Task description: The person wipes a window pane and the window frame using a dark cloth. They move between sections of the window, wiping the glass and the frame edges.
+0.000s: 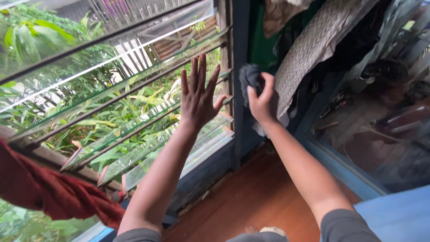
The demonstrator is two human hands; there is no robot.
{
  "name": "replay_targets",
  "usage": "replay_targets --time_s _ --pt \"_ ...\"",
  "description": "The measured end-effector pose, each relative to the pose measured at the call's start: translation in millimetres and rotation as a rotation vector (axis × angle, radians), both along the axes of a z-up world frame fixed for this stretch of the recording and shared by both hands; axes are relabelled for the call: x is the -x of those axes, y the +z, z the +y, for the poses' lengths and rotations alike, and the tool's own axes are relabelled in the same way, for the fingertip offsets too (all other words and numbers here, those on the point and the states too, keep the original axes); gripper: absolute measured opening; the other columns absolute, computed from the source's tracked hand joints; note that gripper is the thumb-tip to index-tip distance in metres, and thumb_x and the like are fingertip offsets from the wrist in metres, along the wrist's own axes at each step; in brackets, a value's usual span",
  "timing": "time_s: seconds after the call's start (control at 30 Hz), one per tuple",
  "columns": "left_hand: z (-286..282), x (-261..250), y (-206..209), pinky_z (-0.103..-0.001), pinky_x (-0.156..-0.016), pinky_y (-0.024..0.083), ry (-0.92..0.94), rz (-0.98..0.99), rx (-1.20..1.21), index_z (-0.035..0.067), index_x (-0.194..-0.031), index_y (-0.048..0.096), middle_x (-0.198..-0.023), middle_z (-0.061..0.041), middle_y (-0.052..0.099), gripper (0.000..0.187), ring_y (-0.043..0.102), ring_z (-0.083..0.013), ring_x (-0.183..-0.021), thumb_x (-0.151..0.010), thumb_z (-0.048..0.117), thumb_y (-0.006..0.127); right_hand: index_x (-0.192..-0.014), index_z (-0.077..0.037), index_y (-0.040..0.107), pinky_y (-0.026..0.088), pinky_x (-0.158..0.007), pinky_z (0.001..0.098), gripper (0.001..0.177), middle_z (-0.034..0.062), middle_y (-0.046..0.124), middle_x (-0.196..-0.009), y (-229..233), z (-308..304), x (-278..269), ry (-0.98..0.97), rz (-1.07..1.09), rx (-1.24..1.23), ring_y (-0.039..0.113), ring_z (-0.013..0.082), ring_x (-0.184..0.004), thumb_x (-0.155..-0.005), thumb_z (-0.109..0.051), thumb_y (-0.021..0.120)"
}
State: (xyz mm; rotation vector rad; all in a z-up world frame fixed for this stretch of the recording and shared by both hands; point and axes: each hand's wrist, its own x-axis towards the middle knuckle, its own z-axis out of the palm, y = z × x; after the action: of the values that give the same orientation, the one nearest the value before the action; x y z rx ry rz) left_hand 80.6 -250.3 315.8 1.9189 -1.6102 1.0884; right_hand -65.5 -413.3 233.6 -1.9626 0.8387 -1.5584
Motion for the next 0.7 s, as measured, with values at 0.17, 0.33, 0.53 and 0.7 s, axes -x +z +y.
replay_targets --time_s 0.17,0.33,0.53,0.7 --pt "-51 -30 12 -0.057 -0.124 -0.001 0.177 0.017 -0.065 0.018 -0.167 0.027 -0.173 -0.019 0.01 0.124 0.007 -0.0345 -0.16 -0.069 0.06 0.091 -0.126 -0.017 0.062 0.059 -0.083 0.0468 0.039 0.0126 0.072 -0.106 79 -46 -63 0.133 0.069 0.282 0.071 0.0372 -0.102 -0.089 -0.016 0.075" --pt "-69 -70 -24 -0.053 -0.126 -0.009 0.356 -0.194 -0.029 0.027 -0.17 0.018 -0.176 -0.008 0.005 0.124 -0.001 -0.0242 -0.161 -0.075 0.085 0.074 -0.122 -0.025 0.061 0.06 -0.076 0.0478 0.039 0.0025 0.061 -0.099 39 -99 -83 0.103 0.351 0.473 0.07 0.0325 -0.092 -0.085 -0.019 0.071" --pt "-77 -72 -31 -0.057 -0.126 -0.004 0.39 -0.264 0.046 0.033 -0.167 0.025 -0.175 -0.008 0.012 0.118 0.001 -0.0271 -0.161 -0.073 0.092 0.066 -0.107 -0.021 0.073 0.058 -0.074 0.0382 0.031 0.0013 0.067 -0.092 39 -120 -68 0.093 0.067 0.504 0.072 0.0283 -0.088 -0.077 -0.024 0.073" --pt "-80 -74 -31 -0.058 -0.126 -0.007 0.428 -0.342 0.074 0.035 -0.166 0.027 -0.174 -0.008 0.011 0.116 -0.001 -0.0286 -0.161 -0.072 0.096 0.059 -0.119 -0.013 0.07 0.057 -0.082 0.0406 0.035 0.0075 0.067 -0.107 64 -92 -87 0.146 -0.077 0.605 0.07 0.032 -0.1 -0.085 -0.02 0.074"
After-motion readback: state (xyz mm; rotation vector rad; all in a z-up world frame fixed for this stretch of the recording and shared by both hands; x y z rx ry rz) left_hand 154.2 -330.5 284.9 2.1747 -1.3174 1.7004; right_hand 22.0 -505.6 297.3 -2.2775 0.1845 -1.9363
